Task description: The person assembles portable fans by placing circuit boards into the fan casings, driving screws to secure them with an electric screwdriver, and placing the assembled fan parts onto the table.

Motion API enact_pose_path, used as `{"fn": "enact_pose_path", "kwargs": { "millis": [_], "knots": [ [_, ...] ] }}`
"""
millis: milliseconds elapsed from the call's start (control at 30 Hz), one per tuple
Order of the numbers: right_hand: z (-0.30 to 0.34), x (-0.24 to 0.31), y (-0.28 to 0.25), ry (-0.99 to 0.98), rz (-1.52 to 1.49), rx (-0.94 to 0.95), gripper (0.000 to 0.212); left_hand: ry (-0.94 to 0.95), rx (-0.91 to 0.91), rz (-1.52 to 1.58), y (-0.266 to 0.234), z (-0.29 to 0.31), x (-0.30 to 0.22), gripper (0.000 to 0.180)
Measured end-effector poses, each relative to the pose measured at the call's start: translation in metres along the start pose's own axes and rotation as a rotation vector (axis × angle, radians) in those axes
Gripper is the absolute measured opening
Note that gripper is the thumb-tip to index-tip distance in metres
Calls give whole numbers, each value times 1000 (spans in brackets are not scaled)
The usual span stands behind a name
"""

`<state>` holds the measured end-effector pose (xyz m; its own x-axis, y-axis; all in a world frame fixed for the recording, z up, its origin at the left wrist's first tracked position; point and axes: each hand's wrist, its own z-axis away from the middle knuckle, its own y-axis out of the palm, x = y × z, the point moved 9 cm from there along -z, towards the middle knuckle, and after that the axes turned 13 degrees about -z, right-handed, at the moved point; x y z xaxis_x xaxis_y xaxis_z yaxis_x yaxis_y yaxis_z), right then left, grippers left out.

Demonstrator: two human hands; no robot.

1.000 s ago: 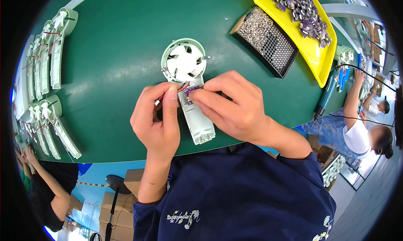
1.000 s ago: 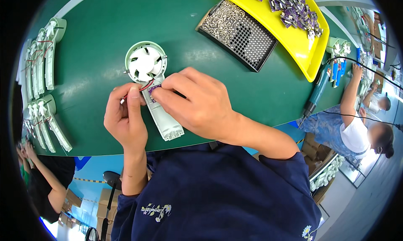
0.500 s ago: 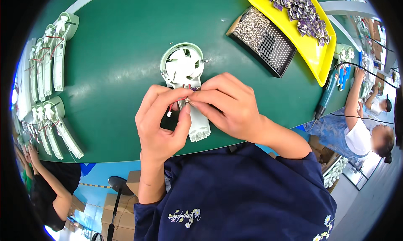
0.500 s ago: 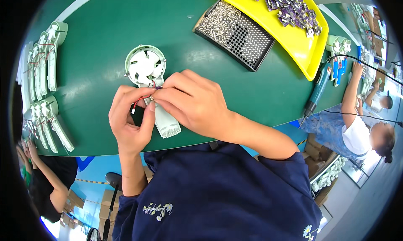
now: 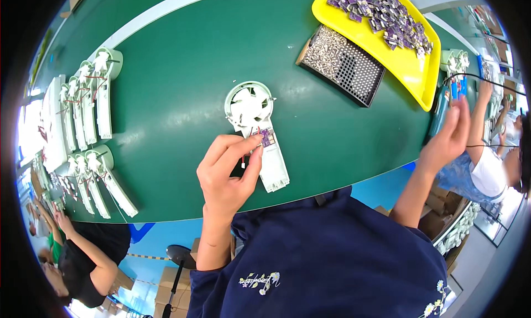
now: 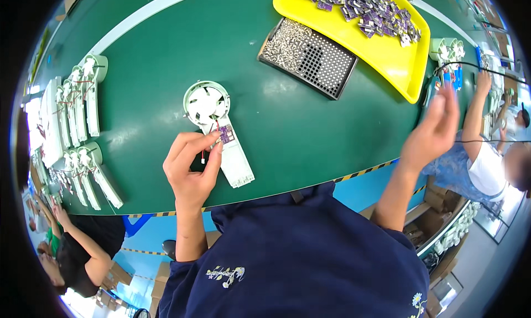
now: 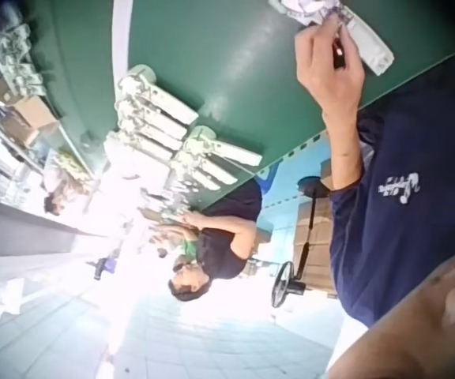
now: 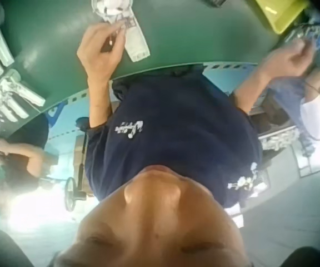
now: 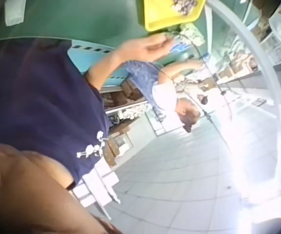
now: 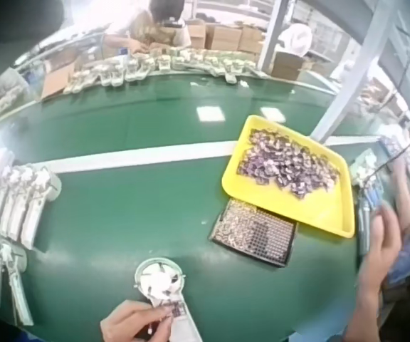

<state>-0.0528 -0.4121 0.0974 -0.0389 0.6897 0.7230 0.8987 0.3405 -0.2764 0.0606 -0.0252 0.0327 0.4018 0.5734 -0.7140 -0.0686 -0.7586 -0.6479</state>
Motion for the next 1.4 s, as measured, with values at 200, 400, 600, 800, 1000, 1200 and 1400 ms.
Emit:
{"fn": "enact_pose_path", "kwargs": {
  "millis": [200, 400, 600, 800, 1000, 1200, 1400],
  "knots": [
    [-17, -175, -108, 373, 619, 238, 71, 14, 1, 23, 6, -3, -5, 26],
    [0, -161, -82, 791, 118, 234, 45, -13, -26, 19, -1, 2, 3, 25],
    [-20, -41, -41, 672, -1051, 20, 63, -20, -6, -39, 2, 1, -1, 24],
    [-8, 46, 60, 143, -1442, 26, 86, -13, -3, -46, 5, 3, 0, 25],
    [-6, 54, 126, 75, -1089, 141, 97, 50, -25, -87, 4, 0, -5, 25],
    [-11, 25, 135, 80, -1144, 105, 93, 73, -32, -82, 4, 1, -7, 24],
    [-10, 26, 137, 53, -1115, 101, 87, 53, -28, -65, 4, 1, -4, 23]
  ]
}}
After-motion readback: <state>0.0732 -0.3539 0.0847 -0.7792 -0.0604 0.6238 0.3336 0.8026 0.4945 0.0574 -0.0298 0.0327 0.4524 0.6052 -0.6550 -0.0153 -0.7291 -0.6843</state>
